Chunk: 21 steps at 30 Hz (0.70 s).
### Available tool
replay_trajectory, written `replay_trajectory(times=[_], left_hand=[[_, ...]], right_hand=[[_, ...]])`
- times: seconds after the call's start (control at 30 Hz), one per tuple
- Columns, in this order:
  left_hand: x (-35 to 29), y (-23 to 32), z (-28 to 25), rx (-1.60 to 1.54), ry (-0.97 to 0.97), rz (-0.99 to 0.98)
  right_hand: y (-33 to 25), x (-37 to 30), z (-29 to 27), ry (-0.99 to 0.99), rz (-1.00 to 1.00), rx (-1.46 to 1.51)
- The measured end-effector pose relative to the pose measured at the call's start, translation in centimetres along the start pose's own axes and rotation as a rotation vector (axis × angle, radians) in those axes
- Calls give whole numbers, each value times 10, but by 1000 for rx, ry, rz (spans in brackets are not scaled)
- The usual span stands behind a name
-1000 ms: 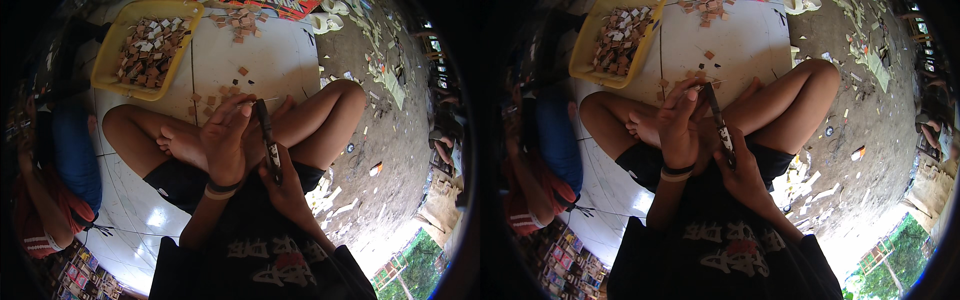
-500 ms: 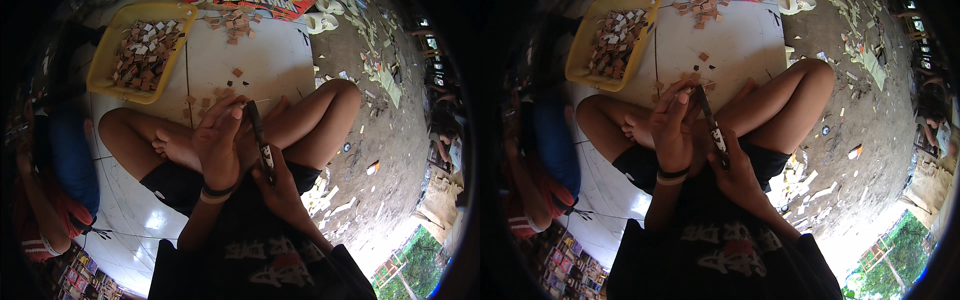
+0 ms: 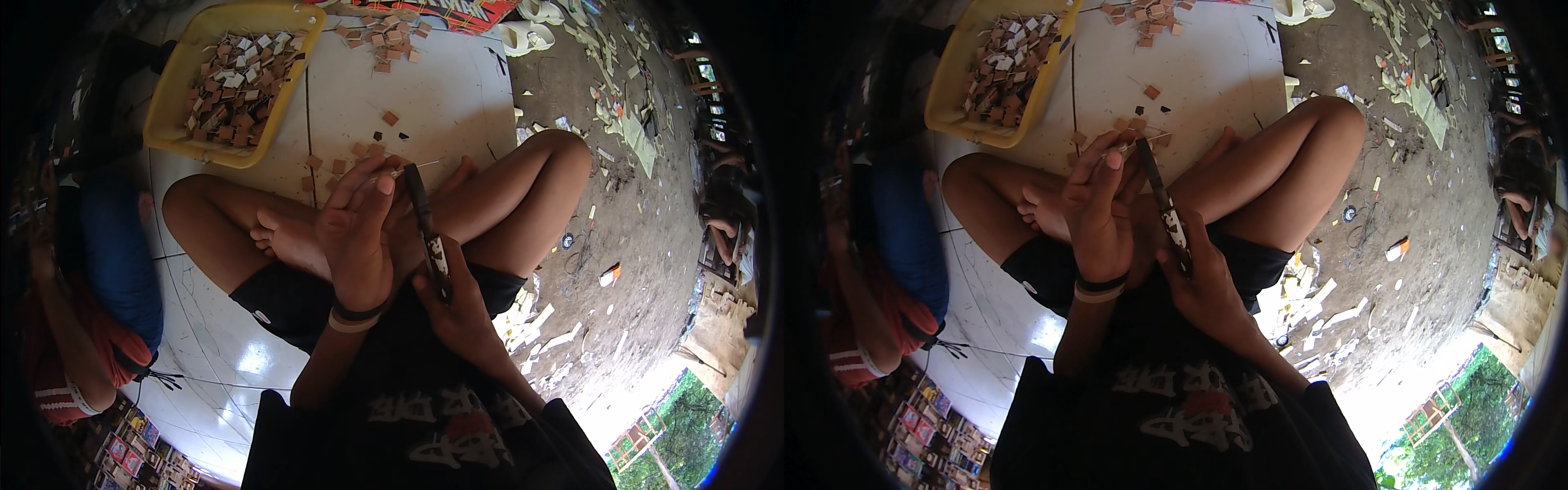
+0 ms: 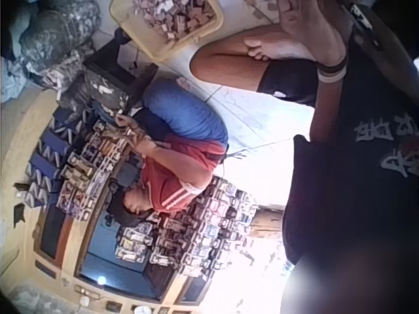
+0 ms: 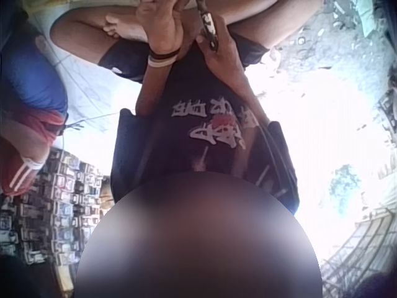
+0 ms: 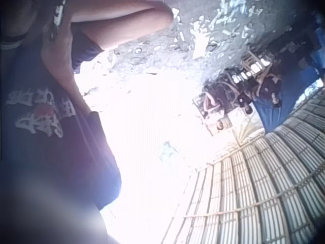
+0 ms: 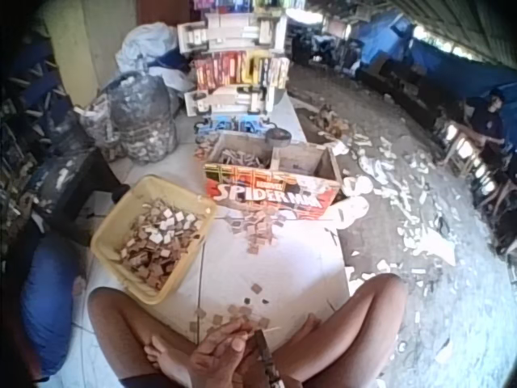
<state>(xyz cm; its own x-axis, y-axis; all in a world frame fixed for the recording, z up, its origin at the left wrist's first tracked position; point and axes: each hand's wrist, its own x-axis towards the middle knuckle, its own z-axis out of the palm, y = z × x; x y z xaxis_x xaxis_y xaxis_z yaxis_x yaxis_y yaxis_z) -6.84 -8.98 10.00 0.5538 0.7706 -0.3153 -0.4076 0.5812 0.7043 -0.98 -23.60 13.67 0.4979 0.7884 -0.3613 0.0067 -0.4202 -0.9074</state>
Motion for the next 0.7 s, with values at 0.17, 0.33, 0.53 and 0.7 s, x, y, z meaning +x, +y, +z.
replay_trajectory(times=[0.17,0.33,0.53,0.7], left_hand=[[7,-10,-7,152,1,158],[-2,-3,-11,724,140,499],[-4,1,-17,775,164,538],[-3,9,-21,706,209,398]], right_hand=[[-10,-3,-15,-266,373,507],[-7,4,5,78,8,-276],[3,6,7,64,23,-512],[1,7,7,96,-64,-444]])
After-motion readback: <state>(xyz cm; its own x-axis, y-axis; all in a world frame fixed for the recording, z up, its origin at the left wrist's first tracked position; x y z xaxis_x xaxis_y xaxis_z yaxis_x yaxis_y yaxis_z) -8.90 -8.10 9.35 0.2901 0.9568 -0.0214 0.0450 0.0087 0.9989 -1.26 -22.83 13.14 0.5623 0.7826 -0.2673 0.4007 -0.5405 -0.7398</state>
